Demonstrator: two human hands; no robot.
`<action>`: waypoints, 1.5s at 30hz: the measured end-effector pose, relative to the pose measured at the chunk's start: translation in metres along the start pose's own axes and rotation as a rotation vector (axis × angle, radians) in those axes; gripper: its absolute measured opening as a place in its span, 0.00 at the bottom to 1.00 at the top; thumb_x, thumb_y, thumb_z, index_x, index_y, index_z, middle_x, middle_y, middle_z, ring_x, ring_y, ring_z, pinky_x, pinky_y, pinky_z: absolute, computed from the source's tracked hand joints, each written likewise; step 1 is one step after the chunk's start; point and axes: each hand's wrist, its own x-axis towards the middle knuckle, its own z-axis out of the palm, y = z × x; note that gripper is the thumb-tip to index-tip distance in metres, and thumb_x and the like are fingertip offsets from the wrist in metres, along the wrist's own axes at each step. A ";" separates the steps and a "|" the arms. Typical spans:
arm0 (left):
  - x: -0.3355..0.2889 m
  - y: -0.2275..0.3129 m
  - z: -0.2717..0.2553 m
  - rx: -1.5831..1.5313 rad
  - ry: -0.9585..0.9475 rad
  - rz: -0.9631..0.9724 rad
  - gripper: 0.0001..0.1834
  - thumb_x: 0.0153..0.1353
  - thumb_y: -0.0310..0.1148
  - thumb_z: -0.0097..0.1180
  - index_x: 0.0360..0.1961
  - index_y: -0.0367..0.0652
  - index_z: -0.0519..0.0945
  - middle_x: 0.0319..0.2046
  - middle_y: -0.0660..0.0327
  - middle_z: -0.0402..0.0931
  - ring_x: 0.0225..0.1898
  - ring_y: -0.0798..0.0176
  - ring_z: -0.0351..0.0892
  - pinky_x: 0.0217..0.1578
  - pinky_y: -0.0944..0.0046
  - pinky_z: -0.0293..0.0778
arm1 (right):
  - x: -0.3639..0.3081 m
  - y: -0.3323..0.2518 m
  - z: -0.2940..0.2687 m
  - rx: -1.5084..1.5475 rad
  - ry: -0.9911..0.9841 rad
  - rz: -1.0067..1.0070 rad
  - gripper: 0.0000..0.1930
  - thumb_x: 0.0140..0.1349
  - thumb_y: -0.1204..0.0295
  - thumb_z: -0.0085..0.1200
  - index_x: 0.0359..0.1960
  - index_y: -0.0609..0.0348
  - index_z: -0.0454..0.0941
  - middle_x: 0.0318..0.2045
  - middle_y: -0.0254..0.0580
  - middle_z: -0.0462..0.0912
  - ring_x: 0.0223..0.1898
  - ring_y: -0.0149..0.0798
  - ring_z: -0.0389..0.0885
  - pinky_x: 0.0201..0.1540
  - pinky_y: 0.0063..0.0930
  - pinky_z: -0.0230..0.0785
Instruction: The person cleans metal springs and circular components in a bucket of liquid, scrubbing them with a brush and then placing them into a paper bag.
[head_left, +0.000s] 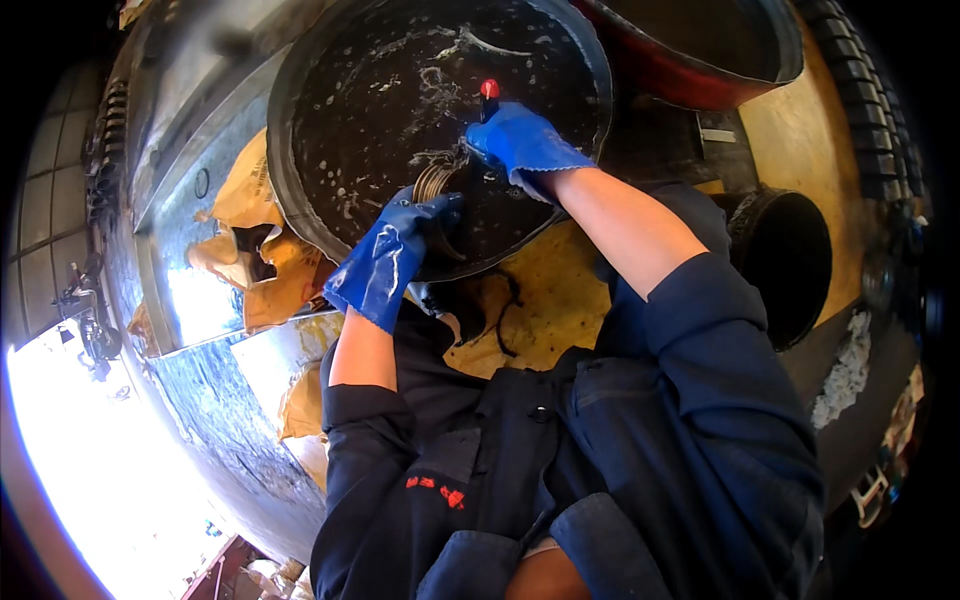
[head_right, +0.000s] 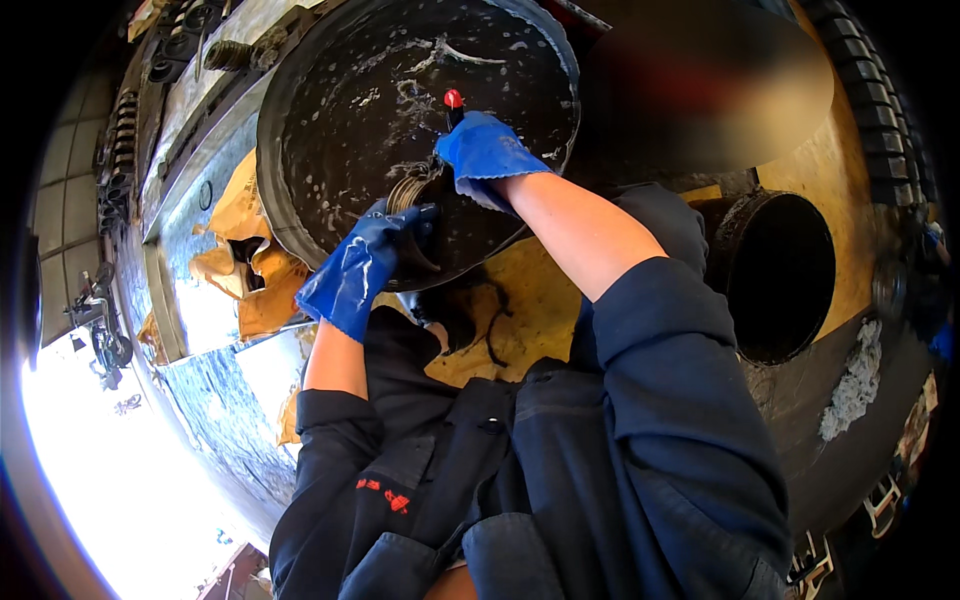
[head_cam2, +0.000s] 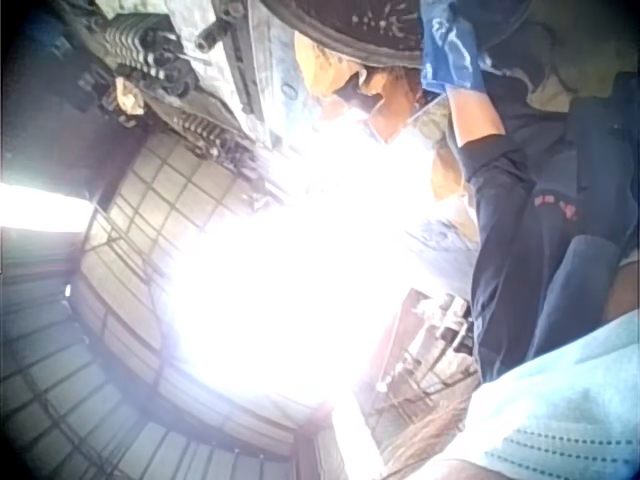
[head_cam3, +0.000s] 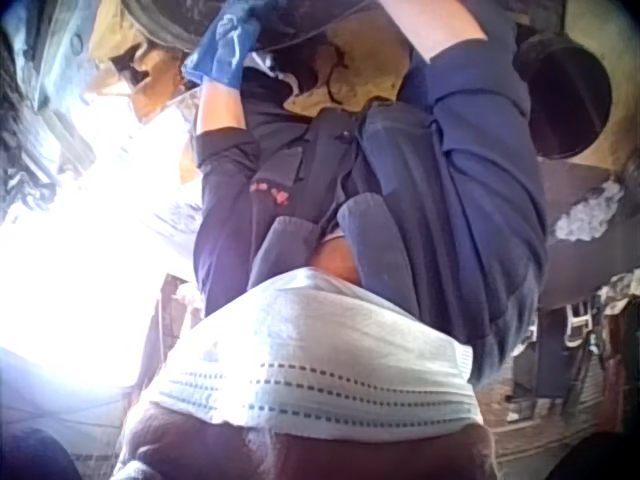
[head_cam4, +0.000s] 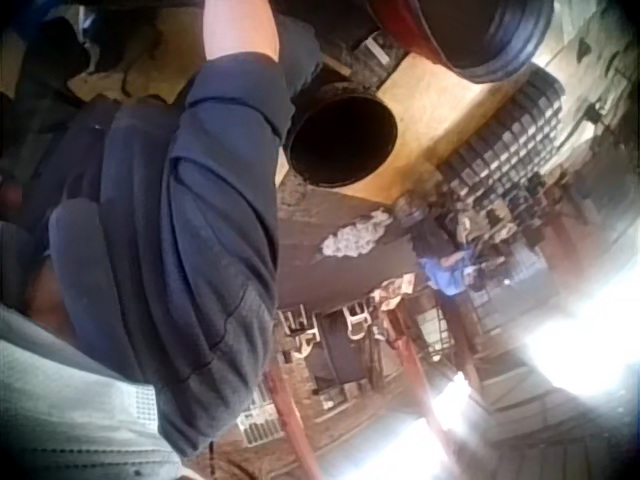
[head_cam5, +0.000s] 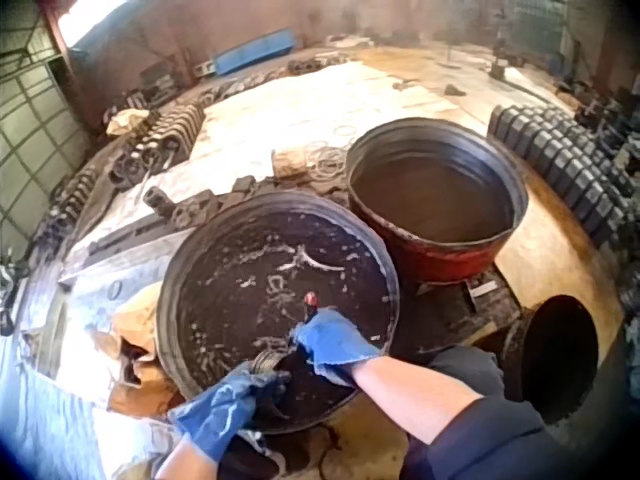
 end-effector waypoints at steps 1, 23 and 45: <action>0.008 -0.003 -0.009 -0.065 0.009 -0.063 0.25 0.65 0.13 0.56 0.64 0.33 0.76 0.52 0.48 0.84 0.49 0.54 0.86 0.47 0.56 0.84 | 0.001 0.011 0.005 -0.047 0.085 -0.177 0.17 0.63 0.59 0.64 0.41 0.63 0.87 0.34 0.49 0.88 0.36 0.43 0.85 0.45 0.36 0.74; 0.005 -0.018 -0.040 -0.081 0.091 0.170 0.28 0.64 0.10 0.46 0.66 0.31 0.71 0.56 0.44 0.80 0.55 0.44 0.85 0.50 0.45 0.87 | -0.042 -0.028 0.002 0.352 -0.410 -0.442 0.21 0.67 0.51 0.60 0.43 0.59 0.88 0.37 0.41 0.89 0.38 0.31 0.82 0.45 0.28 0.70; 0.004 -0.011 -0.025 0.025 -0.012 0.172 0.33 0.58 0.05 0.51 0.66 0.33 0.75 0.57 0.49 0.82 0.53 0.53 0.85 0.53 0.54 0.85 | -0.023 -0.028 0.012 0.025 -0.224 -0.318 0.25 0.64 0.48 0.64 0.47 0.58 0.88 0.38 0.43 0.90 0.41 0.38 0.86 0.50 0.32 0.73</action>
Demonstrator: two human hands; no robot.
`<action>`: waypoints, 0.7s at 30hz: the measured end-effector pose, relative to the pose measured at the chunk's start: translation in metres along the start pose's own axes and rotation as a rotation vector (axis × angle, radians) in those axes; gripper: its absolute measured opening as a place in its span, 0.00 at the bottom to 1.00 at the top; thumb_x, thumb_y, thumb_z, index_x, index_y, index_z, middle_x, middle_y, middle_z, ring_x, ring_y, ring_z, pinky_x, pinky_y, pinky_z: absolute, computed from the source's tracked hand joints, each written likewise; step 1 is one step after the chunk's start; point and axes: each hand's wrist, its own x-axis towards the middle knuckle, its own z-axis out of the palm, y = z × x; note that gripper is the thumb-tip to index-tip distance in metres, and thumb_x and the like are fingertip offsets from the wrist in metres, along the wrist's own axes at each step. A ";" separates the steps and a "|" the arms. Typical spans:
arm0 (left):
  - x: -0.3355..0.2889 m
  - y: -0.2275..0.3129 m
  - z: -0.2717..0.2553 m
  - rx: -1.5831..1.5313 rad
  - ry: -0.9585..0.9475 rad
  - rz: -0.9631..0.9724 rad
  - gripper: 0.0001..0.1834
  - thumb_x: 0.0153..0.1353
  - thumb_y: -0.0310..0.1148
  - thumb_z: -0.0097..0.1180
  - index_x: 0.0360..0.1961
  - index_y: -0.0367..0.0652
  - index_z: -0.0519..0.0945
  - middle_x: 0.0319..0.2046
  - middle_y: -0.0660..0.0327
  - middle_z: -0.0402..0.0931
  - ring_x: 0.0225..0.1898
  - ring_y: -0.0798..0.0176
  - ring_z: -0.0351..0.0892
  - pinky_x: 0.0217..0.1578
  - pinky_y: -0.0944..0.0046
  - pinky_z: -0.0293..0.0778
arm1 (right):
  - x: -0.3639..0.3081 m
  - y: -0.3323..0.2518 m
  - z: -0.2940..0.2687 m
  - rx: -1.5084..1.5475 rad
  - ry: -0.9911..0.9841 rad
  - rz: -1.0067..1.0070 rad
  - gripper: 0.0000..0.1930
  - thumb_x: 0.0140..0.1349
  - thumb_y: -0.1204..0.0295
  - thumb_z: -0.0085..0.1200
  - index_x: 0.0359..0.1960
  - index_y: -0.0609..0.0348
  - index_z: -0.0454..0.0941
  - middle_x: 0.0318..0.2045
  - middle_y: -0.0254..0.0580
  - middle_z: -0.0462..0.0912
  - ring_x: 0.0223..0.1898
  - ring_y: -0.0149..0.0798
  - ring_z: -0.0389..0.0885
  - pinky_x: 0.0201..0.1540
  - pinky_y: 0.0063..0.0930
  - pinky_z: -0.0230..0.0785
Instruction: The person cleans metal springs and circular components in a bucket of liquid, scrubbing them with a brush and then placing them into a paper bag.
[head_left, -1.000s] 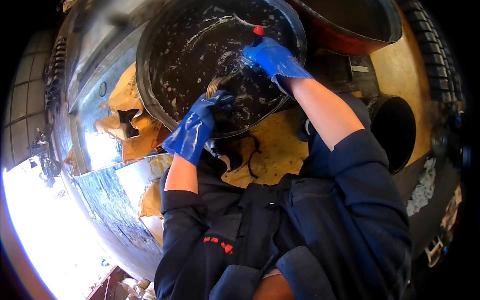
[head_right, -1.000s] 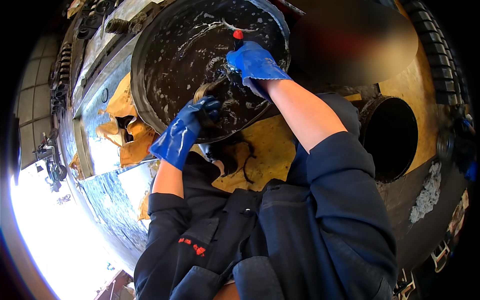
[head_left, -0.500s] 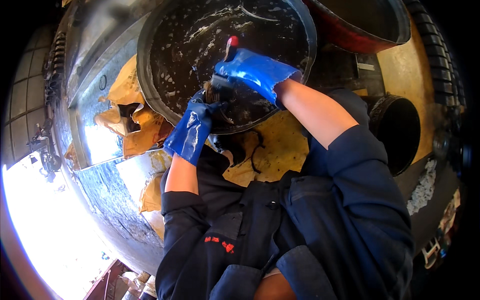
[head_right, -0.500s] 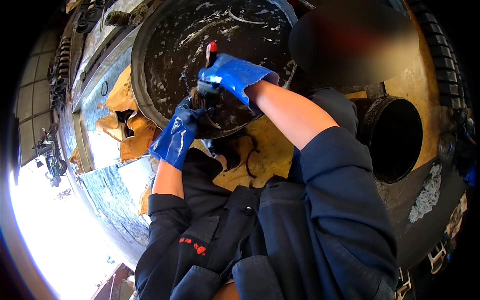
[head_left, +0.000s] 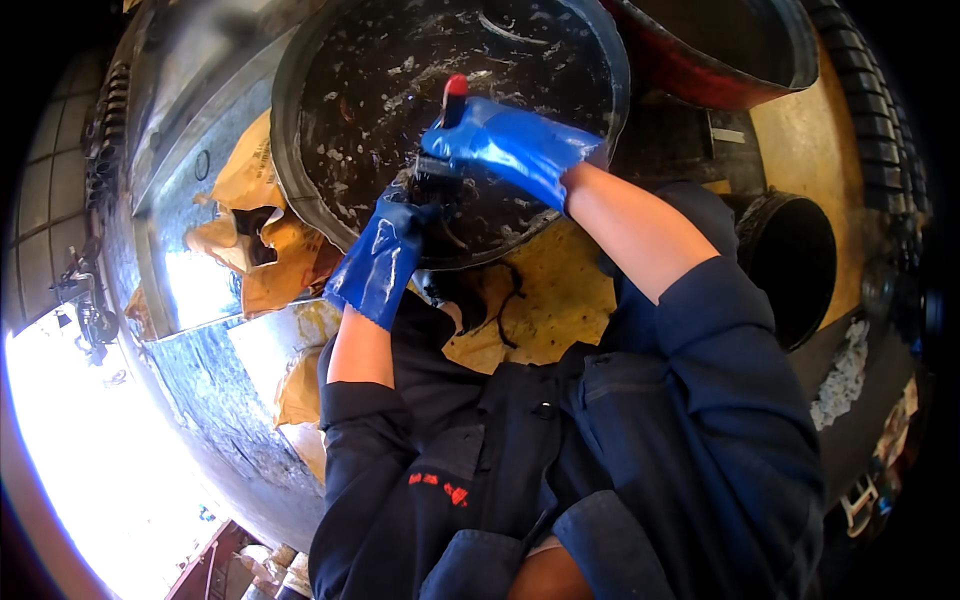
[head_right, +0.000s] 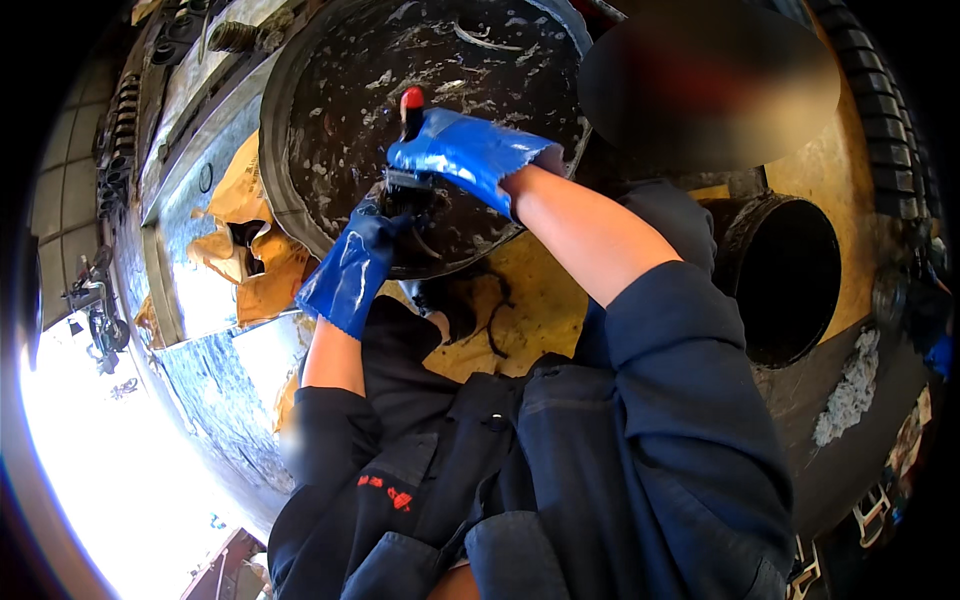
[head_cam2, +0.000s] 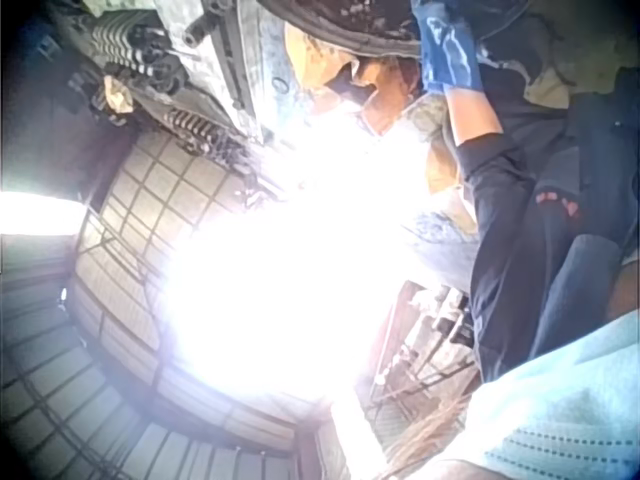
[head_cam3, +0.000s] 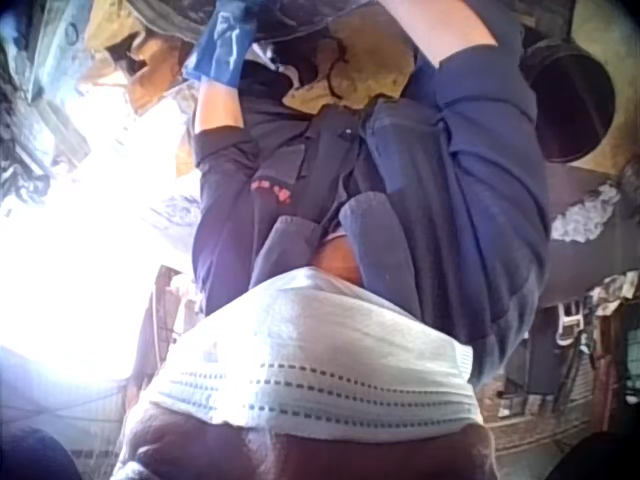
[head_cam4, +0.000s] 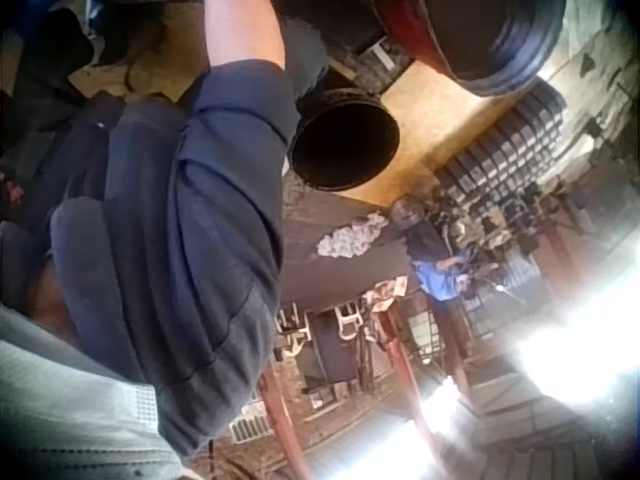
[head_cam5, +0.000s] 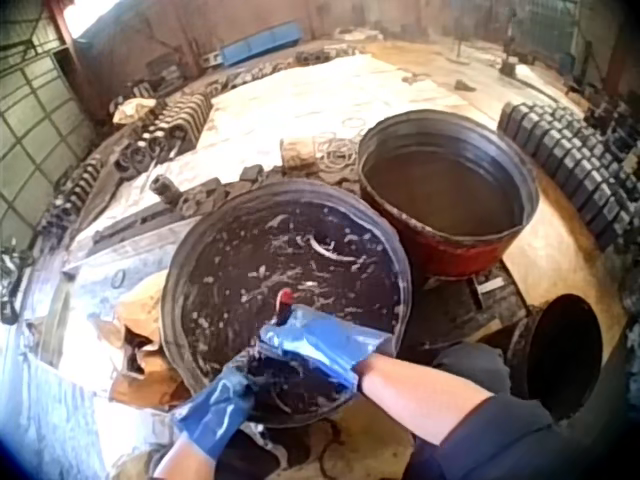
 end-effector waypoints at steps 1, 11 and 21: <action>-0.008 0.003 0.007 0.074 0.030 0.021 0.33 0.58 0.06 0.51 0.66 0.33 0.75 0.56 0.50 0.82 0.53 0.53 0.86 0.54 0.53 0.85 | -0.001 -0.001 -0.005 0.047 -0.030 0.029 0.23 0.65 0.49 0.64 0.46 0.59 0.88 0.38 0.43 0.90 0.40 0.38 0.86 0.48 0.32 0.73; 0.005 0.010 0.021 -0.082 0.056 -0.226 0.16 0.72 0.21 0.56 0.59 0.35 0.80 0.44 0.52 0.86 0.43 0.56 0.87 0.47 0.55 0.85 | 0.005 0.038 -0.020 -0.430 0.165 0.033 0.16 0.62 0.59 0.64 0.44 0.57 0.89 0.43 0.61 0.88 0.45 0.59 0.88 0.48 0.45 0.79; 0.010 -0.009 0.001 0.086 -0.141 0.058 0.18 0.70 0.21 0.61 0.60 0.35 0.78 0.47 0.50 0.86 0.43 0.53 0.88 0.45 0.53 0.86 | -0.008 0.016 -0.052 -0.097 0.351 0.152 0.21 0.64 0.56 0.62 0.46 0.64 0.86 0.39 0.59 0.89 0.45 0.59 0.87 0.51 0.44 0.76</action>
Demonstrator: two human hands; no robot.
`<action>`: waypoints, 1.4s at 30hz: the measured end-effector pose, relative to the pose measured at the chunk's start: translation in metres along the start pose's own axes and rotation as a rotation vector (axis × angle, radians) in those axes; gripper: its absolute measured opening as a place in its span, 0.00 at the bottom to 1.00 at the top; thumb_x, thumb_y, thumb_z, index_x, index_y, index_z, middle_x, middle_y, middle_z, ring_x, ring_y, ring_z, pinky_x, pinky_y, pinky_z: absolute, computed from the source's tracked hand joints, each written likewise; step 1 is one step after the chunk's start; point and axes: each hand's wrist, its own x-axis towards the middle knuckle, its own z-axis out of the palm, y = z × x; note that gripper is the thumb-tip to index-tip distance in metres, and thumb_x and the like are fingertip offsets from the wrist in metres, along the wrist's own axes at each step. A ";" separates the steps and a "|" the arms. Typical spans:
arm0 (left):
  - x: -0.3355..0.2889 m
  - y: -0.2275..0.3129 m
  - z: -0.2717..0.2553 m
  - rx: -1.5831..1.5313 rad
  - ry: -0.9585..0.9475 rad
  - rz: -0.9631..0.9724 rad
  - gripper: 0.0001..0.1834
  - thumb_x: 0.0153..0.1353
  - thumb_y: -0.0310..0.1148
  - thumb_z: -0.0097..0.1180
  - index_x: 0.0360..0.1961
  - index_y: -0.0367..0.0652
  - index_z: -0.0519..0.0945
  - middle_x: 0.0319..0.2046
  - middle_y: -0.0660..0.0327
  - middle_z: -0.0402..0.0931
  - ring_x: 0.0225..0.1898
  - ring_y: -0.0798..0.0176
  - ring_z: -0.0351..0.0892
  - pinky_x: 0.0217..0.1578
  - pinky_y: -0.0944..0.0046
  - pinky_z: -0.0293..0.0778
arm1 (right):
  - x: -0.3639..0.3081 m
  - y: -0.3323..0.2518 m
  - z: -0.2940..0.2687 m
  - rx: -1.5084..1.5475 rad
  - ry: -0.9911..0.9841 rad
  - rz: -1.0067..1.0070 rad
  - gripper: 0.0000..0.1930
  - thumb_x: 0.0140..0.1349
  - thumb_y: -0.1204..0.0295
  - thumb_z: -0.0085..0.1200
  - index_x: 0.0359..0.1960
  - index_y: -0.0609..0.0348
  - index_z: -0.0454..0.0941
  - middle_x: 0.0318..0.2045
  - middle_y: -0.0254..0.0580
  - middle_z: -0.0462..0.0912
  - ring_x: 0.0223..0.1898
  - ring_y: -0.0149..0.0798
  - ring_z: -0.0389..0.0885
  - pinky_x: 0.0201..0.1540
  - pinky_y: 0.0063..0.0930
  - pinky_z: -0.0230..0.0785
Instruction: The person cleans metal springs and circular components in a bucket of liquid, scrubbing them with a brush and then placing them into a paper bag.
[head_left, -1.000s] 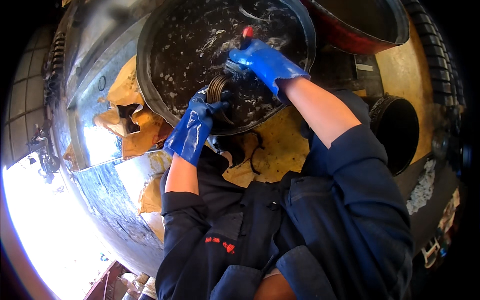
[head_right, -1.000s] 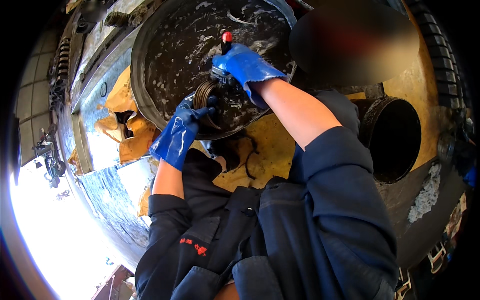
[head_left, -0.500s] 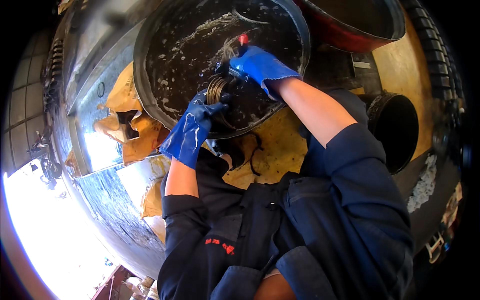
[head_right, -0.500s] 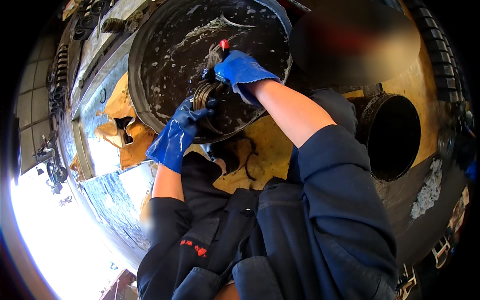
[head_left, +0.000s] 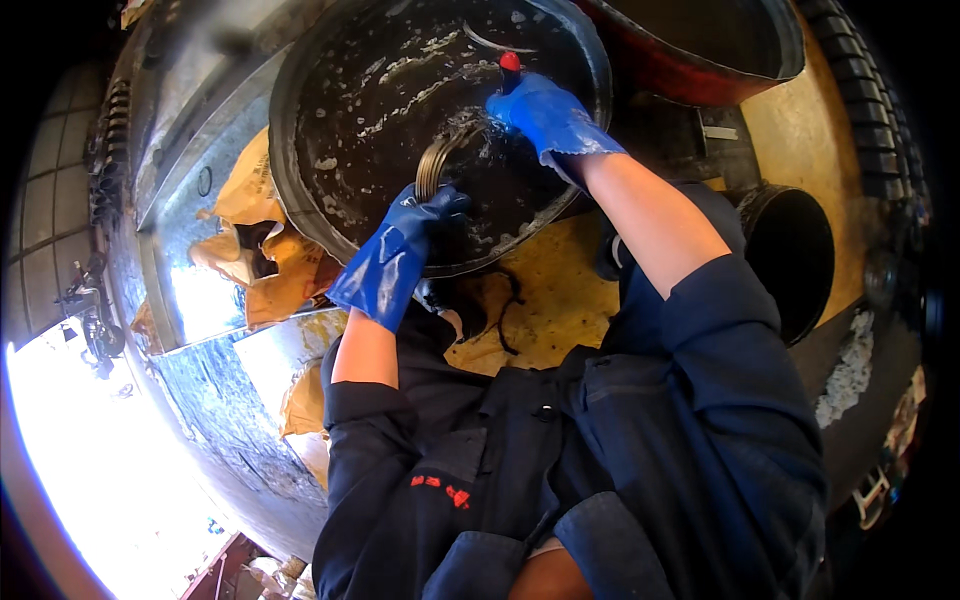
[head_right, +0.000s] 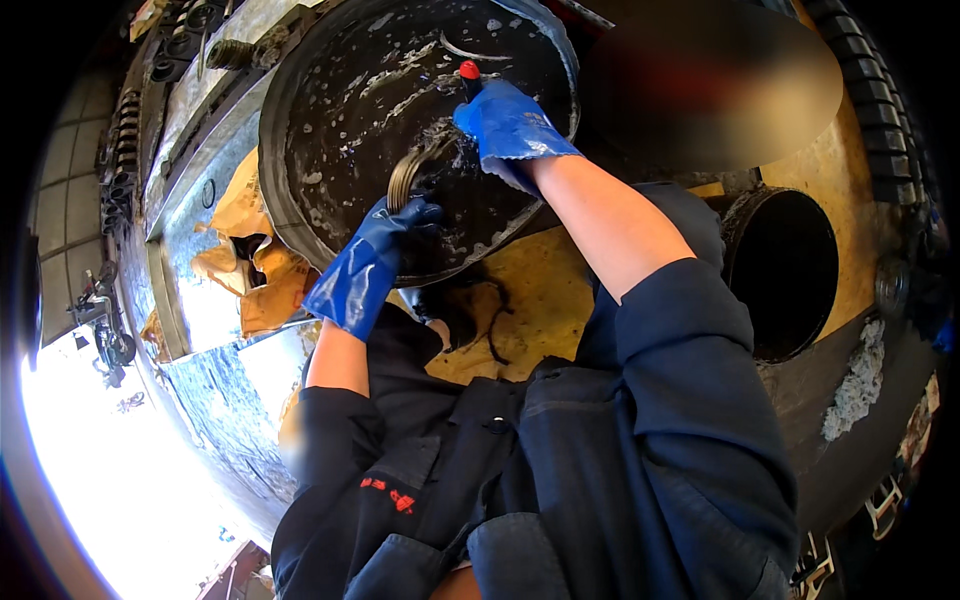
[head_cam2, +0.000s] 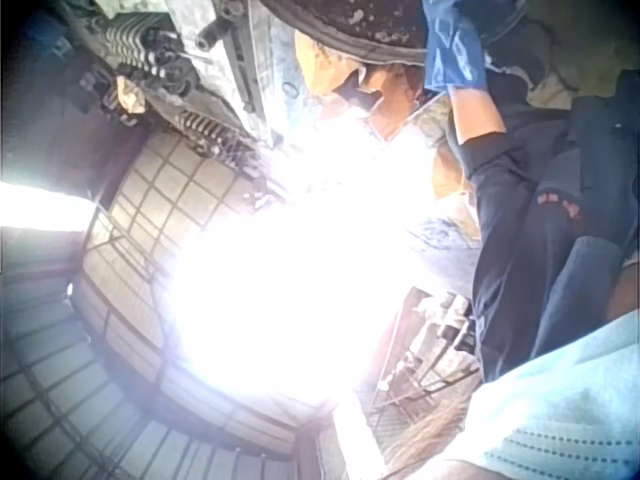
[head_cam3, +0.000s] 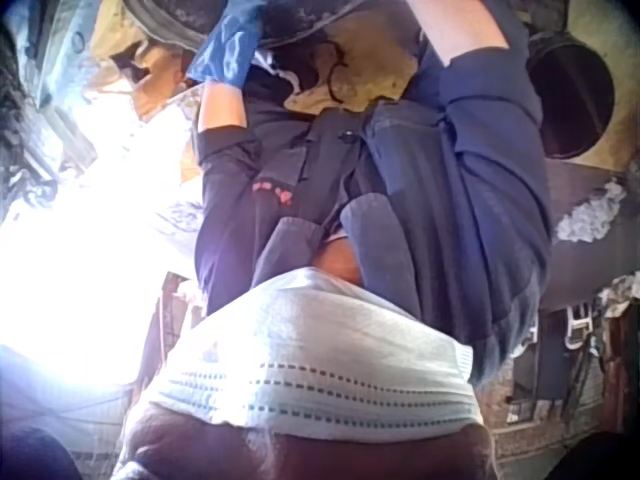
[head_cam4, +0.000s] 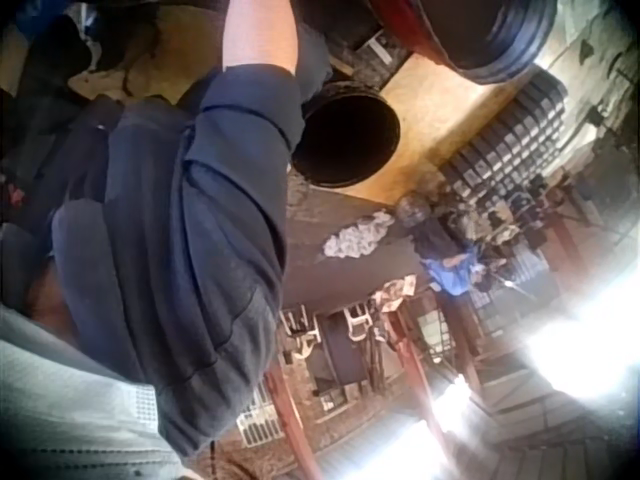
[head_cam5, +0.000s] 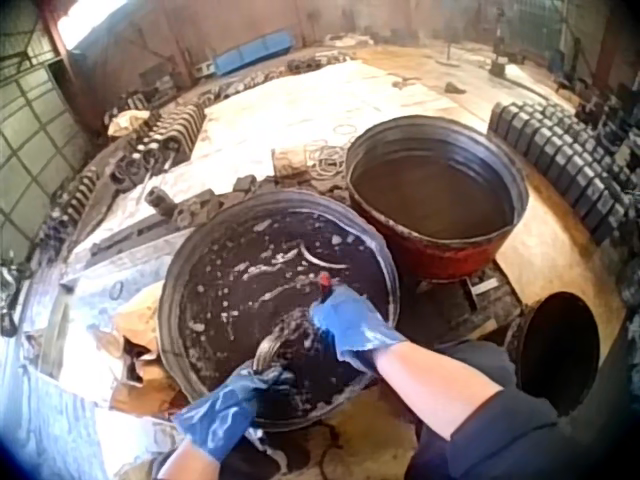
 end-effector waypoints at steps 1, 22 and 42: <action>0.010 0.003 0.001 -0.200 -0.068 -0.085 0.18 0.71 0.21 0.59 0.61 0.35 0.77 0.48 0.49 0.86 0.44 0.53 0.88 0.45 0.52 0.86 | 0.011 0.022 -0.003 -0.003 0.031 0.008 0.21 0.63 0.56 0.62 0.42 0.66 0.86 0.36 0.56 0.89 0.41 0.53 0.87 0.48 0.43 0.75; -0.026 0.010 -0.009 -0.102 0.259 -0.043 0.23 0.66 0.11 0.52 0.62 0.31 0.77 0.50 0.50 0.84 0.46 0.55 0.86 0.50 0.57 0.85 | 0.006 -0.002 0.068 0.544 -0.364 -0.118 0.19 0.66 0.56 0.64 0.42 0.61 0.87 0.37 0.45 0.90 0.37 0.36 0.87 0.44 0.31 0.78; -0.019 0.012 -0.007 -0.119 0.160 -0.017 0.34 0.55 0.04 0.47 0.66 0.29 0.73 0.57 0.49 0.81 0.54 0.51 0.84 0.56 0.52 0.85 | 0.005 -0.023 0.080 0.029 -0.465 -0.133 0.26 0.61 0.48 0.63 0.52 0.54 0.84 0.46 0.48 0.89 0.50 0.45 0.86 0.55 0.37 0.73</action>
